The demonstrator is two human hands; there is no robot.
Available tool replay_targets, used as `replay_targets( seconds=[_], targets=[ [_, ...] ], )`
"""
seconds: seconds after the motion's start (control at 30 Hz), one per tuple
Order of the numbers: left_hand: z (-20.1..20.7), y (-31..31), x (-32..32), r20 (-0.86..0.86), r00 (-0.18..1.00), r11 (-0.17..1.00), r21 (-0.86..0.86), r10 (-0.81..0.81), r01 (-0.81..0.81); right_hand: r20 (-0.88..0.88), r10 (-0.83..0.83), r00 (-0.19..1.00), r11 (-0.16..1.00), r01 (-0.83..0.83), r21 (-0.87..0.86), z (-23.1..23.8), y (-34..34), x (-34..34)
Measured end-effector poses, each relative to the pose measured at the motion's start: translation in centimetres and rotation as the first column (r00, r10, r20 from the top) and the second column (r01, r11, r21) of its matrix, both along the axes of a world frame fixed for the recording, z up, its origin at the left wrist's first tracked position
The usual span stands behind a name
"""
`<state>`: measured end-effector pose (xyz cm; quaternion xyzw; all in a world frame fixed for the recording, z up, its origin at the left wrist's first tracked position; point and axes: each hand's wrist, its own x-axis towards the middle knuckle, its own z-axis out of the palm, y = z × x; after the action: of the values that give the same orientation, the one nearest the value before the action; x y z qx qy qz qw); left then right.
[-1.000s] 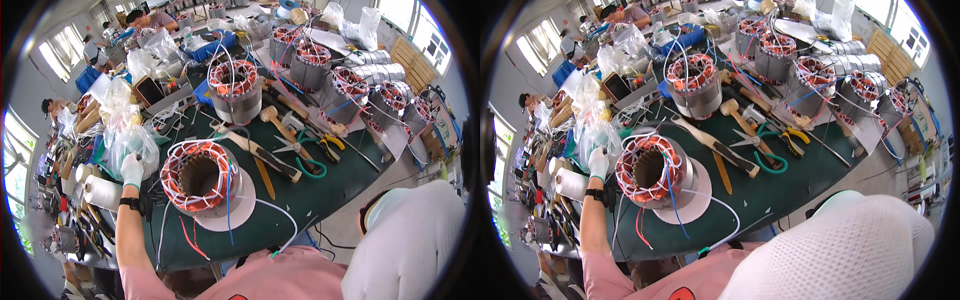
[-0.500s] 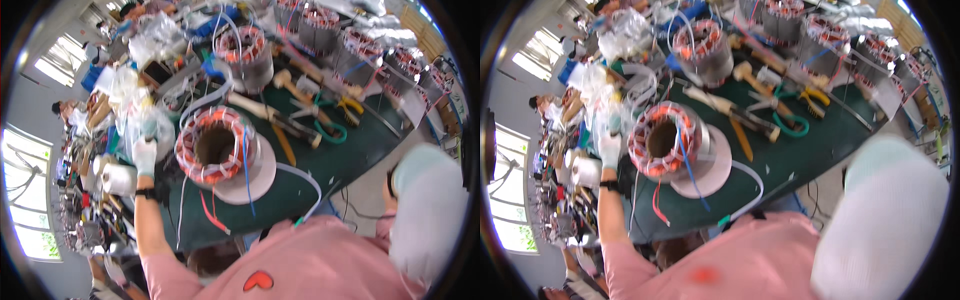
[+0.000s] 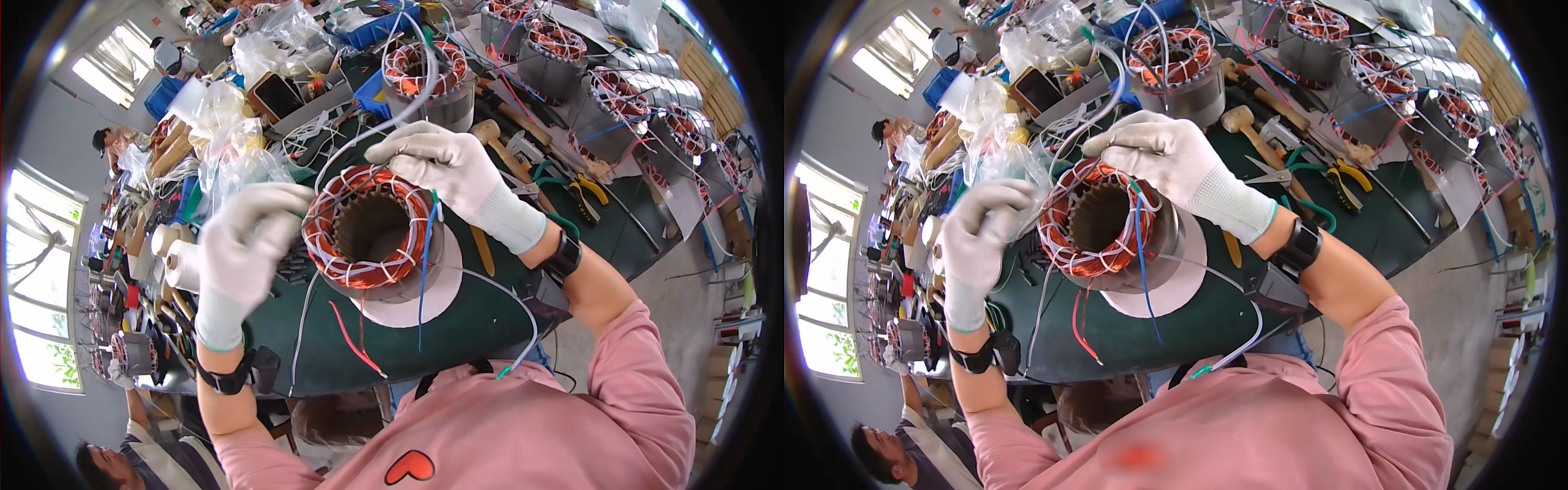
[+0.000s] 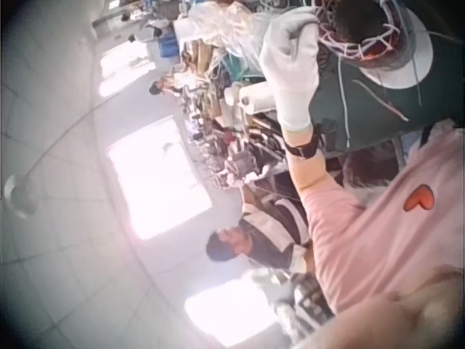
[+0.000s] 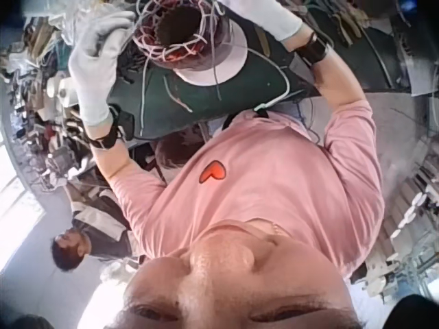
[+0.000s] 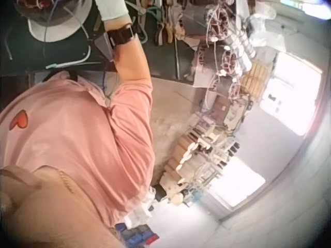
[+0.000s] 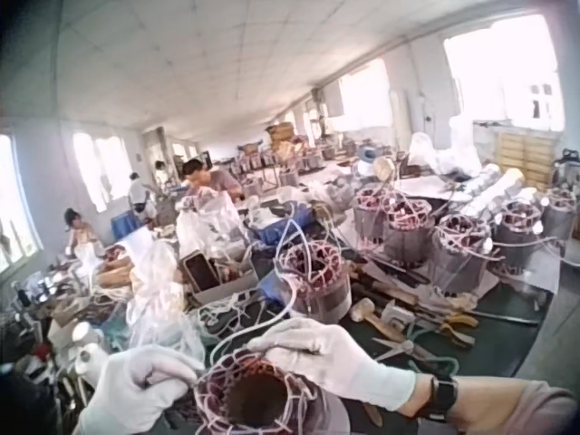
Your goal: Assemble motor stators by inserting and trimming wires.
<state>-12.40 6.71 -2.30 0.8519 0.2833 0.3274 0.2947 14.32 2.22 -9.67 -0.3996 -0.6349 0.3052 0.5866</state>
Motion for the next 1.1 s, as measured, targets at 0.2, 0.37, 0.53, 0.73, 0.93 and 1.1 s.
replay_targets(
  seconds=[0.2, 0.37, 0.53, 0.73, 0.93, 1.1],
  targets=[
    [0.2, 4.2, 3.6, -0.008, 0.998, 0.959, -0.278, -0.062, 0.057, 0.090, 0.173, 0.981, 0.973, -0.185, 0.137, -0.4, 2.8, -0.5],
    [-2.9, 5.2, 2.6, 0.073, 0.991, 0.942, -0.325, 0.112, -0.083, -0.020, 0.420, 0.907, 0.902, -0.420, -0.101, 0.6, 4.1, -1.6],
    [-1.5, 1.6, 2.5, 0.108, 0.952, 0.939, -0.228, 0.287, -0.257, -0.033, 0.358, 0.933, 0.891, -0.352, -0.287, 2.0, 4.0, -3.3],
    [-1.5, 2.0, 2.4, 0.082, 0.940, 0.934, -0.169, 0.331, -0.314, 0.072, 0.357, 0.931, 0.871, -0.304, -0.385, 3.2, 3.8, -3.0],
    [-1.4, 2.1, 2.6, 0.076, 0.955, 0.955, -0.104, 0.287, -0.279, 0.092, 0.366, 0.926, 0.887, -0.318, -0.334, 3.1, 3.6, -3.1],
    [0.0, 2.9, 2.0, -0.086, 0.993, 0.917, 0.397, 0.086, -0.045, 0.118, 0.358, 0.926, 0.902, -0.311, -0.299, 2.6, 4.0, -3.1]
  ],
)
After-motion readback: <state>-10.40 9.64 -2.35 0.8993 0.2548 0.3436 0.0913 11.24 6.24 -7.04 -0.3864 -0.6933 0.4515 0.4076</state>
